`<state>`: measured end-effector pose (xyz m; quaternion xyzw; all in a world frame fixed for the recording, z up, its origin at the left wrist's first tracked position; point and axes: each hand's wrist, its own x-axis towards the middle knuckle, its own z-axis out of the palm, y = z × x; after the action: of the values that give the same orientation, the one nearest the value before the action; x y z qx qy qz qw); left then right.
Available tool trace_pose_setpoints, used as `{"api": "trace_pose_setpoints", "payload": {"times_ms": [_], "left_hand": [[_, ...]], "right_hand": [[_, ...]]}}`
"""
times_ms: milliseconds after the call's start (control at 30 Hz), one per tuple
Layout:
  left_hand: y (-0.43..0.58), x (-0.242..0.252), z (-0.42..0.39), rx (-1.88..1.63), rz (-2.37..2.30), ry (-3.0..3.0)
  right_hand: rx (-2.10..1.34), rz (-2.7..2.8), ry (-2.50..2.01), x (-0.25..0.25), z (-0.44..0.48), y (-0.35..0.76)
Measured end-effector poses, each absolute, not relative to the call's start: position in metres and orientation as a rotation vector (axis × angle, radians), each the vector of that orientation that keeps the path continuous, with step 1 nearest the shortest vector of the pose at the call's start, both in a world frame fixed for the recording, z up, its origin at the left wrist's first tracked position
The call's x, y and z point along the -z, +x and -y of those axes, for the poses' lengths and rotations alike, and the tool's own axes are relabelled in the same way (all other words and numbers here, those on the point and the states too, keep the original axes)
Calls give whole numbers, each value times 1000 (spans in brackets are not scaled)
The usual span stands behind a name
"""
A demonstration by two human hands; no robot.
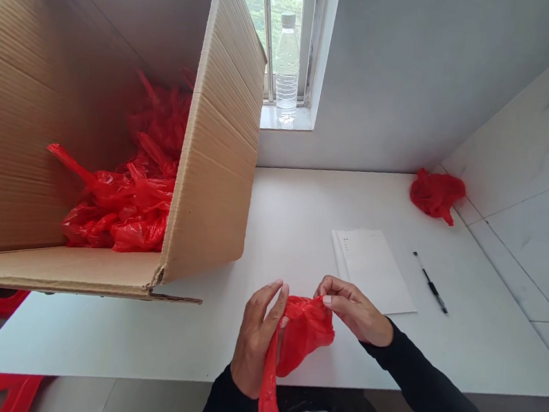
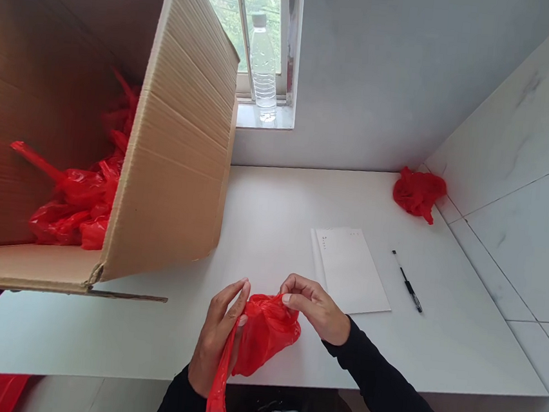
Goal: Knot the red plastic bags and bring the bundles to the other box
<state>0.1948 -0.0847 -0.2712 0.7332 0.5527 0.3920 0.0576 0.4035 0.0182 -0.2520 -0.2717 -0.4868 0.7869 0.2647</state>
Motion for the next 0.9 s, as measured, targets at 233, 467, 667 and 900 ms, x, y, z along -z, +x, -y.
{"api": "trace_pose_setpoints", "payload": {"times_ms": [233, 467, 667, 900], "left_hand": [[192, 277, 99, -1124, -1763, 2288], [180, 278, 110, -1035, -1766, 2391], [161, 287, 124, -888, -1725, 2311], [164, 301, 128, -857, -1711, 1998]], "right_hand": [[-2132, 1174, -693, 257, -7, 409], [-2009, 865, -1012, 261, -8, 427], [-2027, 846, -1179, 282, 4, 435], [-1845, 964, -1311, 304, 4, 436]]}}
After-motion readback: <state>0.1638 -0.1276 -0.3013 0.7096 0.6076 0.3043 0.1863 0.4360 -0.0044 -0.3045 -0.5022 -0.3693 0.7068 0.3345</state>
